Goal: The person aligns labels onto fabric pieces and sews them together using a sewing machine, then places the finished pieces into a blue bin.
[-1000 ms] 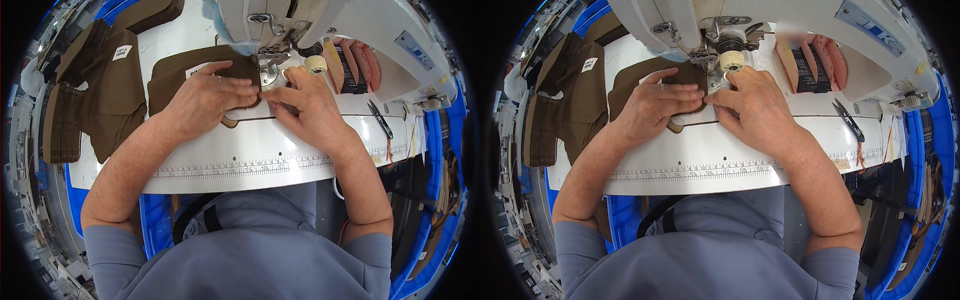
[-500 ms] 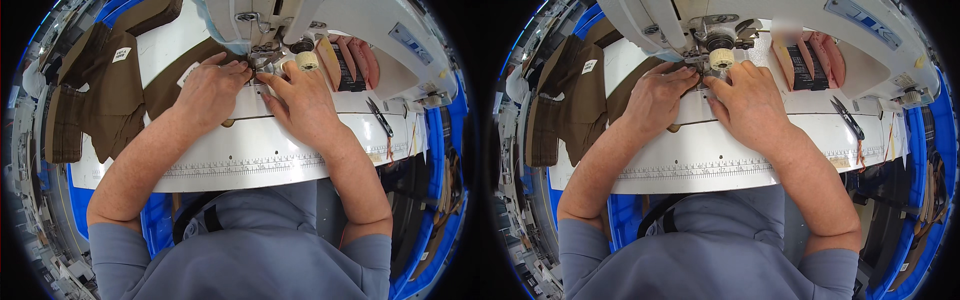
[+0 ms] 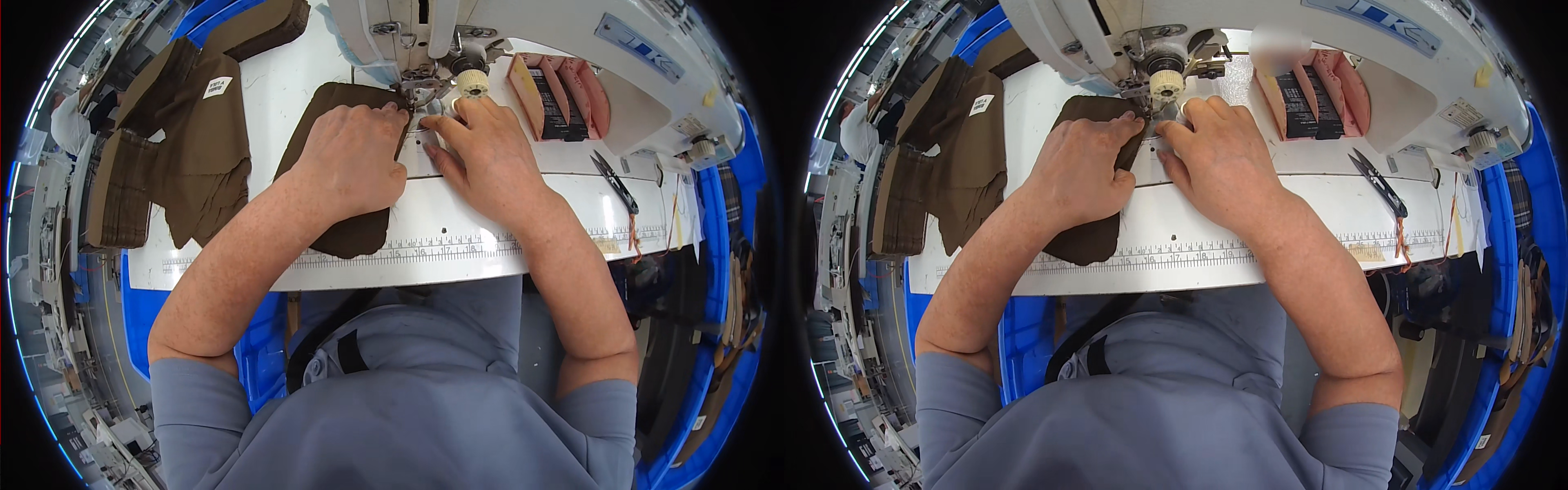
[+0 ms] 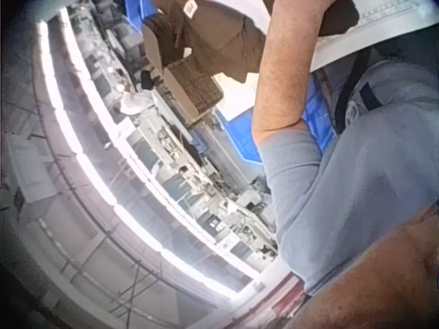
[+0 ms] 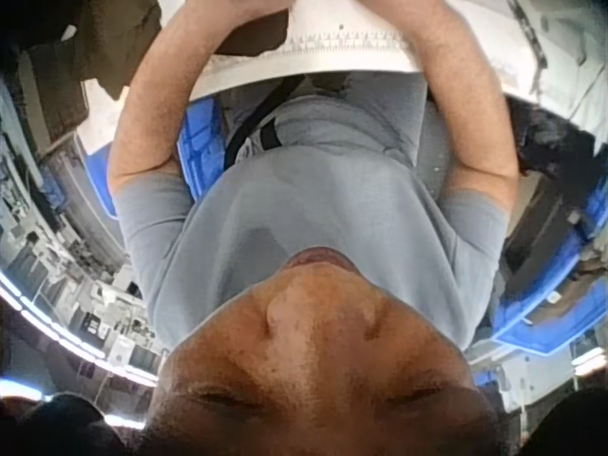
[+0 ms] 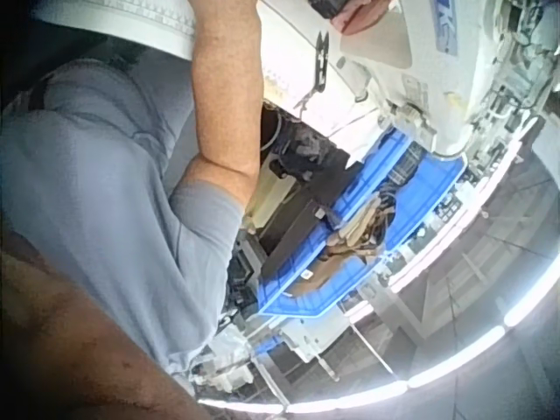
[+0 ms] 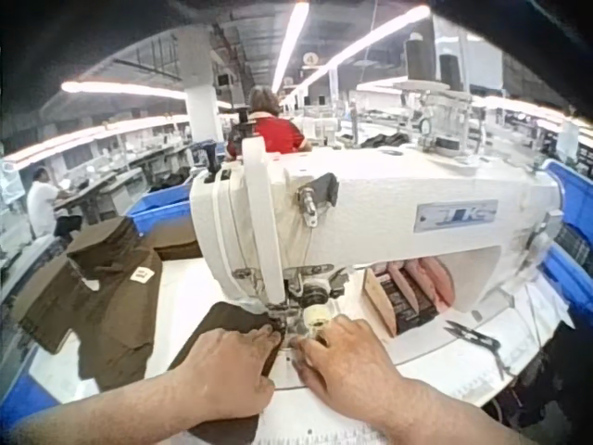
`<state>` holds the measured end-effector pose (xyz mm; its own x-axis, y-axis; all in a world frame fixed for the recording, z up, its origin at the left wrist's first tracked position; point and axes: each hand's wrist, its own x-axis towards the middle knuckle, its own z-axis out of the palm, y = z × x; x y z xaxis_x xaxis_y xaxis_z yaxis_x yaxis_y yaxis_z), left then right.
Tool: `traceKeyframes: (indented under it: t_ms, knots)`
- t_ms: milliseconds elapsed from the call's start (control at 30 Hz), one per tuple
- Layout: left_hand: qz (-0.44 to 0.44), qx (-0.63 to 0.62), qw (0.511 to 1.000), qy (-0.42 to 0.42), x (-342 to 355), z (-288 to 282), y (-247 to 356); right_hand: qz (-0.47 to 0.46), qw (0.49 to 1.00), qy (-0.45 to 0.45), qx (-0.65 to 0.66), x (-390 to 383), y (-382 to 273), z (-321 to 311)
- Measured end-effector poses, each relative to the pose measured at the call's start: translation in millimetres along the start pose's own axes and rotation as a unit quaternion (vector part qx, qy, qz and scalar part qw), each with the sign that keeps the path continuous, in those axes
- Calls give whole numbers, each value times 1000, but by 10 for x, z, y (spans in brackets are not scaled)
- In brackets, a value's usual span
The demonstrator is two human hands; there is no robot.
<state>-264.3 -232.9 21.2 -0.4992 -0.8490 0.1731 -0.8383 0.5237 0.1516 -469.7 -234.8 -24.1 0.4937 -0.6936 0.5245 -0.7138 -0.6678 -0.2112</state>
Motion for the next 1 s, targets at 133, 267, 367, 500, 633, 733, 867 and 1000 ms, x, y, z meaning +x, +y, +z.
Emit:
traceKeyframes:
  t_ms: [133,267,367,500,633,733,867,1000]
  knots:
    - [-53,-14,990,-131,-106,-208,-34,-20,1000,12,10,-21,-37,-16]
    - [8,-74,984,-159,-369,-304,-210,-86,996,-2,33,-105,-247,-81]
    - [62,-112,984,-127,-612,-207,-287,-123,991,-24,52,-253,-538,-135]
    - [86,-129,984,-89,-786,-150,-343,-98,991,-13,95,-450,-896,-178]
    - [74,-156,978,-115,-858,-142,-204,-83,991,25,102,-603,-1019,-263]
    - [50,-155,980,-111,-919,-98,-15,-59,993,51,87,-721,-922,-370]
    - [45,-99,992,-68,-967,-77,119,-54,997,16,61,-862,-879,-367]
    - [124,-12,992,-10,-1016,-79,158,-55,996,10,62,-930,-887,-318]
